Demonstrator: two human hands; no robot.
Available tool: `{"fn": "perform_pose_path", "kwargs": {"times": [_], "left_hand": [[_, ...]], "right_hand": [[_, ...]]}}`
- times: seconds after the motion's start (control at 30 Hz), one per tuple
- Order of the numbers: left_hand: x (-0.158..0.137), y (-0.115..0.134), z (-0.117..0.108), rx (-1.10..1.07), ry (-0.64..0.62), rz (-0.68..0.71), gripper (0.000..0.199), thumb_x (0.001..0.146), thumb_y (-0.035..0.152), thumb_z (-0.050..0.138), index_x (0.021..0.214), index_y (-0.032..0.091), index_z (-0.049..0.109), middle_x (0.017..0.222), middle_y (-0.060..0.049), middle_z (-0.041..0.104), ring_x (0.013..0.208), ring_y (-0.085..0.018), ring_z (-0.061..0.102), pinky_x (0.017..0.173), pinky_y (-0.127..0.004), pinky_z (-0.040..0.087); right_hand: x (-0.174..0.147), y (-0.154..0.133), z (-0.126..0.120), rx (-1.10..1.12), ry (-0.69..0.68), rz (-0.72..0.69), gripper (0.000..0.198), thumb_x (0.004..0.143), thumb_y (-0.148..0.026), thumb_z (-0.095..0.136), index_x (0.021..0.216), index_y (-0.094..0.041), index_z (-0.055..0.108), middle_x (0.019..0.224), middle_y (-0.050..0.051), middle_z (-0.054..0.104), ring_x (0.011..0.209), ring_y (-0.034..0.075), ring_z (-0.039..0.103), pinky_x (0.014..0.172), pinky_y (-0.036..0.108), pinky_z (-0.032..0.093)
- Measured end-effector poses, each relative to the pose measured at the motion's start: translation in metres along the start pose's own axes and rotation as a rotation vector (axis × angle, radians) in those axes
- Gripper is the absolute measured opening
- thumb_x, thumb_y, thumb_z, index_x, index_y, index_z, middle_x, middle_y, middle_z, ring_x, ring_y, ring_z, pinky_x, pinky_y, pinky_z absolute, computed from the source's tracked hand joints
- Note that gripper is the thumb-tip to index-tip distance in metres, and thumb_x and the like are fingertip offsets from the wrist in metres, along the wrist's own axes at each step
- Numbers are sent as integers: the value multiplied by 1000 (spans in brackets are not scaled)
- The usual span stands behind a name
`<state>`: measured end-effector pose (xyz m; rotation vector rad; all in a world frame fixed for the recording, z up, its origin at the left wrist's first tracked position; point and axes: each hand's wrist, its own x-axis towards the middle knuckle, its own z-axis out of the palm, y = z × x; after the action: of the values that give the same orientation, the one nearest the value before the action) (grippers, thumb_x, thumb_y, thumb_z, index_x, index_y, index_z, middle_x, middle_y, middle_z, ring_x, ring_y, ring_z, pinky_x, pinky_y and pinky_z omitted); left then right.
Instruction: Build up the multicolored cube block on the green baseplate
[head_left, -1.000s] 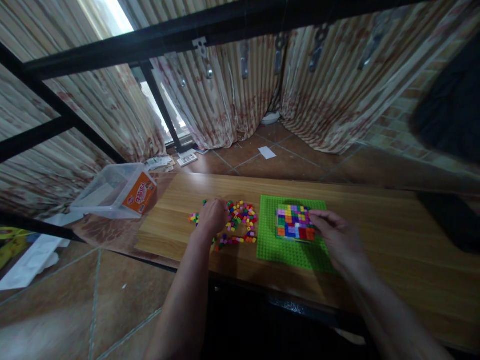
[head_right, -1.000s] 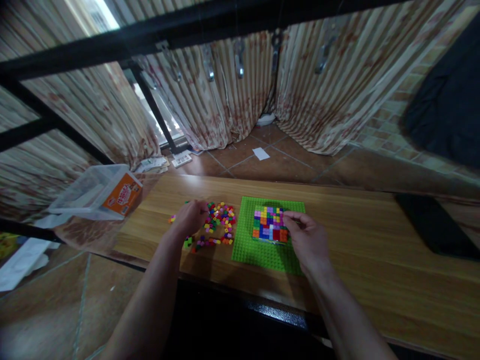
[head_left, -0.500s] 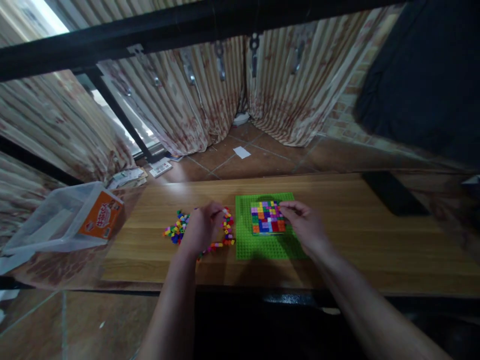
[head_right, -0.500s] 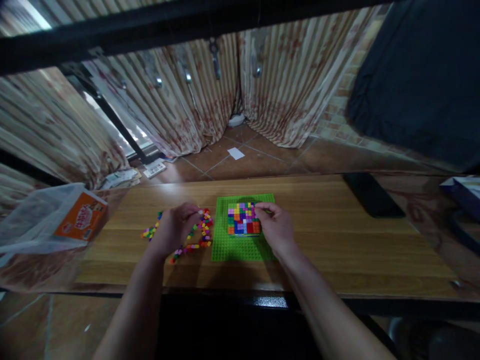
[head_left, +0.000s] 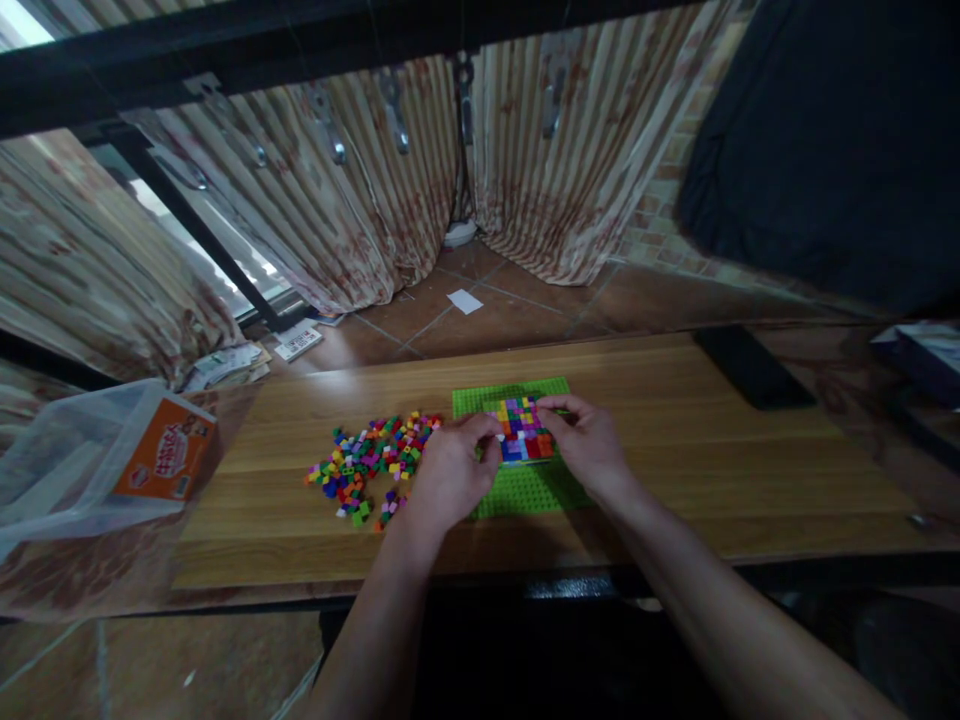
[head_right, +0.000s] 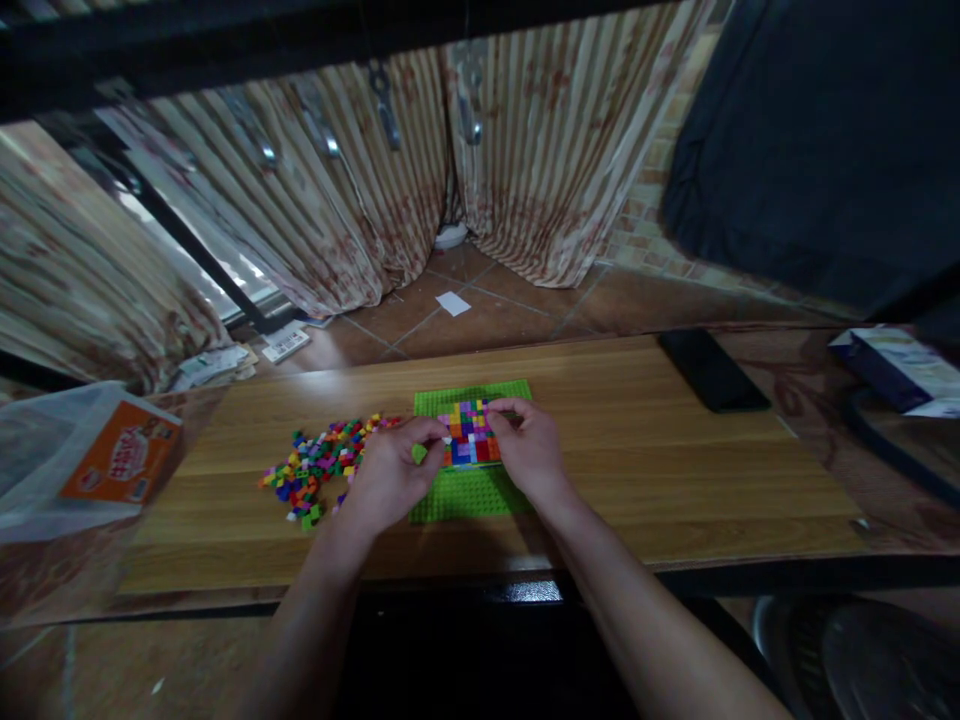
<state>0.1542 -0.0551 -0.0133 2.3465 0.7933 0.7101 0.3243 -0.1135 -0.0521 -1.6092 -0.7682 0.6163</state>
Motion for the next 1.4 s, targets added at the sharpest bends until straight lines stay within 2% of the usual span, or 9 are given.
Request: {"fn": "perform_pose_path", "kwargs": {"times": [0.27,0.47,0.67,0.77,0.93,1.07,1.4], "left_hand": [[10,4,17,227,0,127,18,79,4,53,80,18,64,79,-3,64,77,-17,60,74,-29,46],[12,0,24,276,8,200,20,81,3,52,76,19,63,75,-2,63,77,-18,58,82,-32,46],[9,-4,25,264,31,155,17,82,6,55,90,19,63,83,-3,66,80,-19,59,85,-36,46],[8,-5,25,237,52,122,25,82,6,55,103,18,61,83,-3,65,81,-19,60,85,-37,46],[7,-4,27,193,67,74,39,81,6,55,119,18,54,82,-2,64,84,-19,60,85,-36,48],[6,-3,28,187,69,50,43,82,5,55,122,18,52,84,-2,64,86,-19,60,83,-34,49],[6,-1,28,155,47,40,43,82,5,53,124,16,52,85,-4,66,86,-19,61,85,-35,49]], "right_hand": [[0,1,-2,-73,-16,-28,24,73,-40,63,82,-21,73,81,4,73,66,18,62,64,32,49],[-2,-2,-3,-108,-6,-56,23,75,-40,62,81,-21,73,82,5,73,67,18,62,66,32,48],[0,1,-3,-87,-24,-39,26,76,-43,62,84,-20,73,84,6,73,67,18,62,65,33,49],[0,3,-3,-83,-46,-42,26,76,-43,62,86,-20,72,84,5,72,68,19,63,66,34,50],[-5,4,2,-93,-76,-64,35,74,-42,66,102,-21,67,100,7,72,88,23,65,82,41,52],[-9,6,7,-155,-61,-115,45,71,-38,70,112,-22,63,112,10,68,99,25,63,92,45,48],[-9,6,9,-200,-64,-139,46,72,-30,64,117,-19,60,117,11,64,103,25,60,96,45,46]]}}
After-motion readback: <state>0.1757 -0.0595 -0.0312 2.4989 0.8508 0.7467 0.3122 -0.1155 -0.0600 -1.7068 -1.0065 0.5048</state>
